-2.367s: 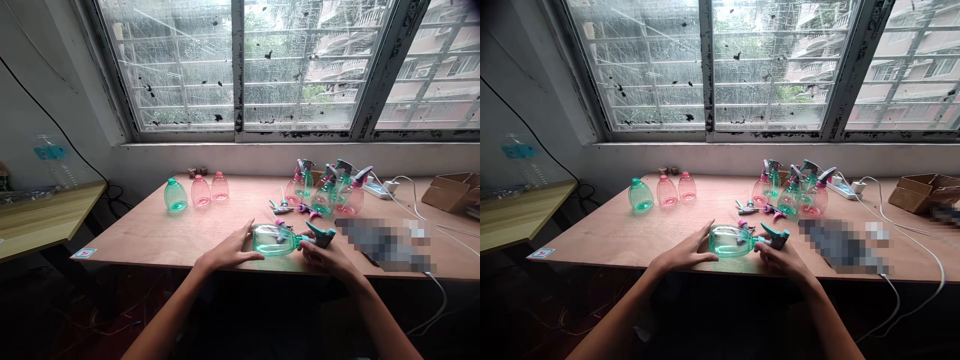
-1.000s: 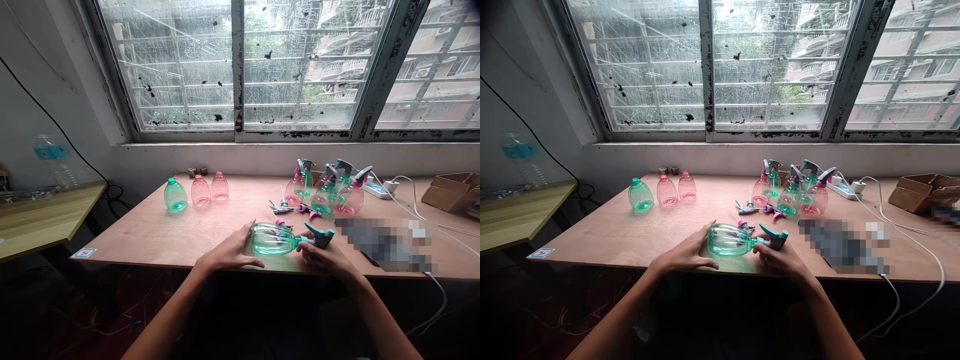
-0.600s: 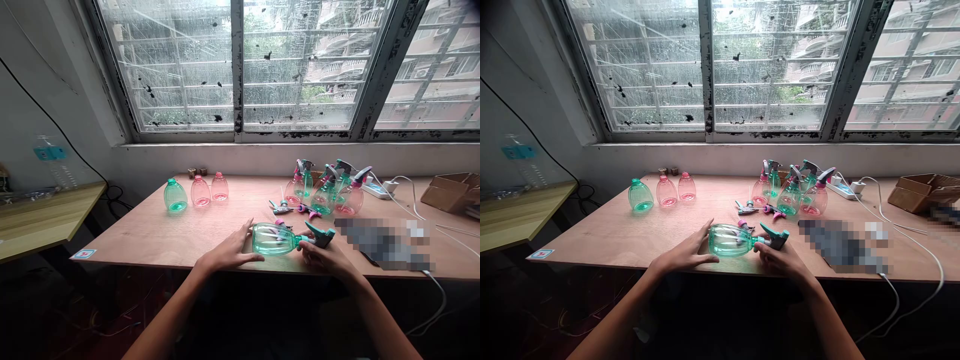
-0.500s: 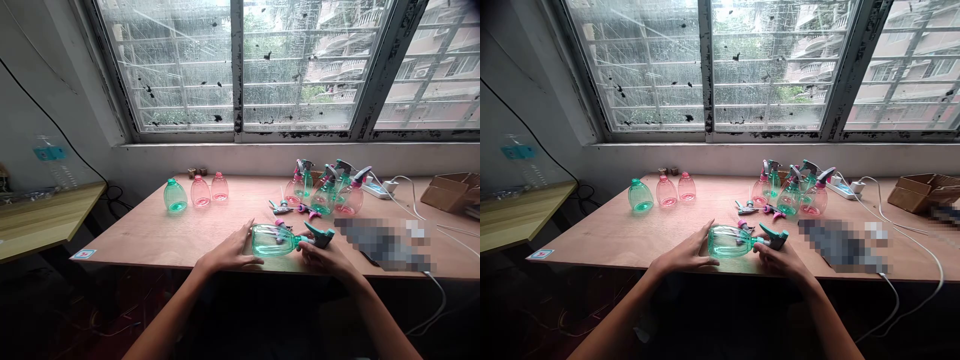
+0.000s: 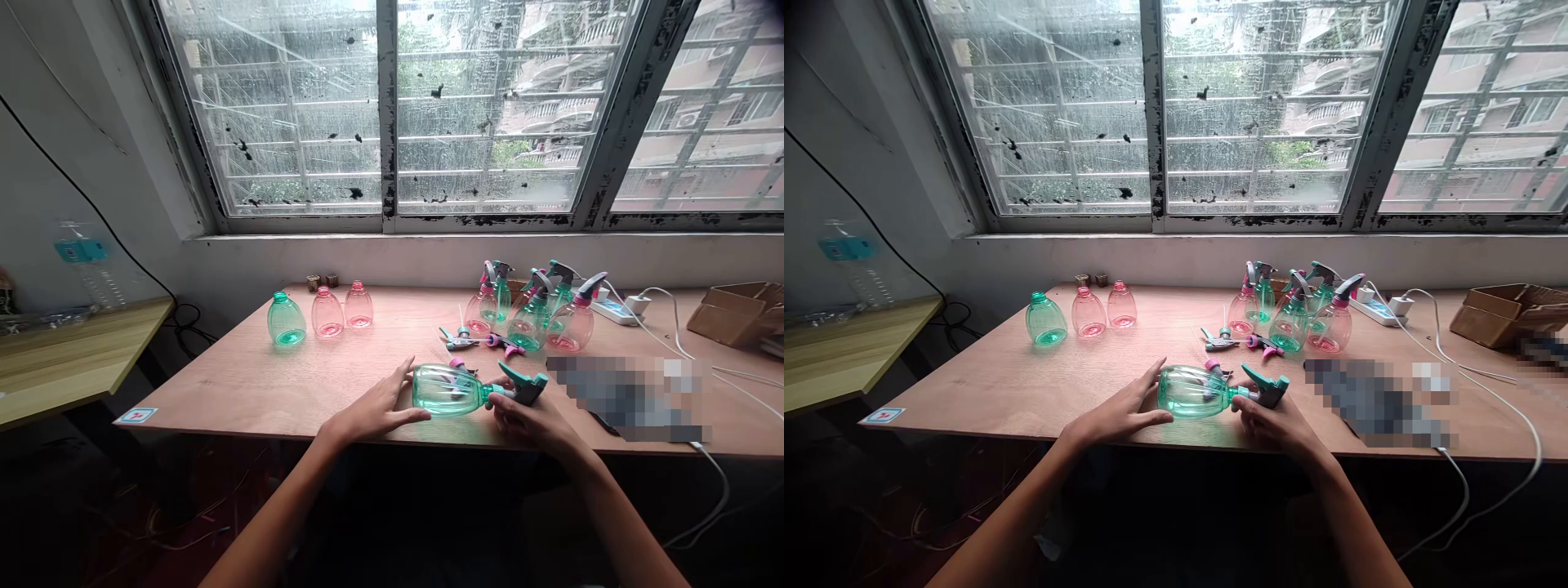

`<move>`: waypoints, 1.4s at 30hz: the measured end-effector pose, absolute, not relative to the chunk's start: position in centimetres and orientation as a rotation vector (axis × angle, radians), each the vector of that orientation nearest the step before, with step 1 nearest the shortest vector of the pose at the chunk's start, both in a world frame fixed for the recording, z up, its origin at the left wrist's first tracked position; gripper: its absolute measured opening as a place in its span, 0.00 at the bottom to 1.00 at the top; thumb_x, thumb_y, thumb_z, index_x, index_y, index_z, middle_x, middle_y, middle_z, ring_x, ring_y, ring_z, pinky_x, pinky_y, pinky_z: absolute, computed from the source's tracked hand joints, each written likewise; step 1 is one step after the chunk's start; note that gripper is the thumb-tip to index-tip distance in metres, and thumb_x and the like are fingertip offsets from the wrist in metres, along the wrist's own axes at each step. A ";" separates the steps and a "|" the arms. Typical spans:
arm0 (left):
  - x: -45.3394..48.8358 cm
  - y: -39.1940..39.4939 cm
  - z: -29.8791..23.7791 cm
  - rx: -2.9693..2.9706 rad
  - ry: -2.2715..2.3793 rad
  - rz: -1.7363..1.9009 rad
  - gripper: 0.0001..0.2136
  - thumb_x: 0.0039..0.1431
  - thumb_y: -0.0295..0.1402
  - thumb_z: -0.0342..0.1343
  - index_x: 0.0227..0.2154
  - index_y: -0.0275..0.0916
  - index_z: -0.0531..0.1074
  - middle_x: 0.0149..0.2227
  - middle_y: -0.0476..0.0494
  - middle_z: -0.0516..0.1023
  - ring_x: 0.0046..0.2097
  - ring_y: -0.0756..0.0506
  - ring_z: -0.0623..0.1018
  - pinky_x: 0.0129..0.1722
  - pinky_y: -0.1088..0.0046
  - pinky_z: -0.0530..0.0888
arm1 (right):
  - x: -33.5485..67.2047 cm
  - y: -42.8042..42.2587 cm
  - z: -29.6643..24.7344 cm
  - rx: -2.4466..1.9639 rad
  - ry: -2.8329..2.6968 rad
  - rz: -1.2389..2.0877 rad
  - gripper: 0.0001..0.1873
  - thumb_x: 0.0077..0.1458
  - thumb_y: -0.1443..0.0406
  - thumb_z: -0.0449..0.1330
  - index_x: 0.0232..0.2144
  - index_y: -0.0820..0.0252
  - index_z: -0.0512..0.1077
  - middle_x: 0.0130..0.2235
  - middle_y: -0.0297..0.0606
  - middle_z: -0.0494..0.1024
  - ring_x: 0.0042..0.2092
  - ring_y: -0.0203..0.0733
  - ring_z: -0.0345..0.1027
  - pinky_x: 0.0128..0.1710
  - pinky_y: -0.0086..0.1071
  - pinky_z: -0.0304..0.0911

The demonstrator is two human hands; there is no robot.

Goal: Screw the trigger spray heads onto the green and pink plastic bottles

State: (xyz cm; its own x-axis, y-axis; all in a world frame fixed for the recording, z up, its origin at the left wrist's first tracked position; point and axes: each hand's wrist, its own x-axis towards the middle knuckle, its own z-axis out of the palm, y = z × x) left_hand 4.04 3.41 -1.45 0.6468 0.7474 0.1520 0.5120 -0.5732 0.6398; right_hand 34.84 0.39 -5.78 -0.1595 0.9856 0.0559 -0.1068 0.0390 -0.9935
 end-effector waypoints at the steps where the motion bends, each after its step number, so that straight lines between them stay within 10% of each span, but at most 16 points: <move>1: 4.0 3.4 -1.5 2.325 0.980 0.553 0.49 0.57 0.54 0.60 0.71 0.40 0.37 0.73 0.34 0.45 0.71 0.34 0.53 0.69 0.56 0.56 | 34.9 0.4 -5.9 -1.013 -1.270 1.342 0.22 0.50 0.53 0.72 0.41 0.58 0.72 0.29 0.35 0.77 0.24 0.35 0.65 0.22 0.28 0.55; 8: 3.9 3.8 -1.8 2.404 0.934 0.540 0.56 0.49 0.54 0.66 0.71 0.39 0.37 0.73 0.34 0.43 0.72 0.33 0.51 0.69 0.56 0.54 | 34.8 0.6 -6.1 -0.994 -1.274 1.351 0.21 0.50 0.53 0.72 0.41 0.57 0.72 0.28 0.34 0.76 0.24 0.36 0.66 0.22 0.29 0.55; 15: 3.8 3.7 -1.5 2.285 0.969 0.548 0.40 0.65 0.53 0.49 0.71 0.41 0.39 0.73 0.37 0.45 0.72 0.35 0.52 0.69 0.54 0.52 | 34.9 0.5 -6.0 -1.004 -1.340 1.340 0.21 0.52 0.53 0.70 0.41 0.59 0.72 0.26 0.33 0.75 0.24 0.35 0.64 0.23 0.29 0.54; 25: 4.0 3.5 -1.5 2.393 0.937 0.544 0.53 0.50 0.50 0.67 0.71 0.39 0.41 0.72 0.35 0.48 0.71 0.34 0.53 0.69 0.57 0.55 | 35.0 0.5 -6.2 -0.998 -1.305 1.357 0.21 0.52 0.53 0.71 0.41 0.58 0.72 0.28 0.35 0.76 0.25 0.35 0.65 0.24 0.28 0.57; 32: 4.0 3.4 -1.1 2.320 0.984 0.552 0.42 0.62 0.54 0.53 0.71 0.42 0.42 0.73 0.37 0.48 0.71 0.34 0.54 0.69 0.55 0.54 | 35.1 0.6 -6.5 -1.013 -1.295 1.368 0.20 0.51 0.53 0.71 0.41 0.57 0.73 0.29 0.35 0.77 0.25 0.35 0.66 0.23 0.28 0.56; 42: 4.0 3.7 -1.9 2.417 0.960 0.544 0.54 0.51 0.55 0.64 0.71 0.40 0.38 0.73 0.33 0.46 0.71 0.32 0.52 0.69 0.55 0.54 | 35.1 0.5 -6.2 -1.015 -1.288 1.390 0.20 0.51 0.53 0.71 0.40 0.58 0.73 0.28 0.35 0.77 0.25 0.35 0.67 0.25 0.28 0.59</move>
State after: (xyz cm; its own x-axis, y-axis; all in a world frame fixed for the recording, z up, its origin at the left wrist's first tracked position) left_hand 3.97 3.71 -1.86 0.6748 0.7149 0.1829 0.5242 -0.6389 0.5630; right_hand 35.06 0.52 -6.22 -0.2020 0.9790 0.0289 -0.1034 0.0080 -0.9946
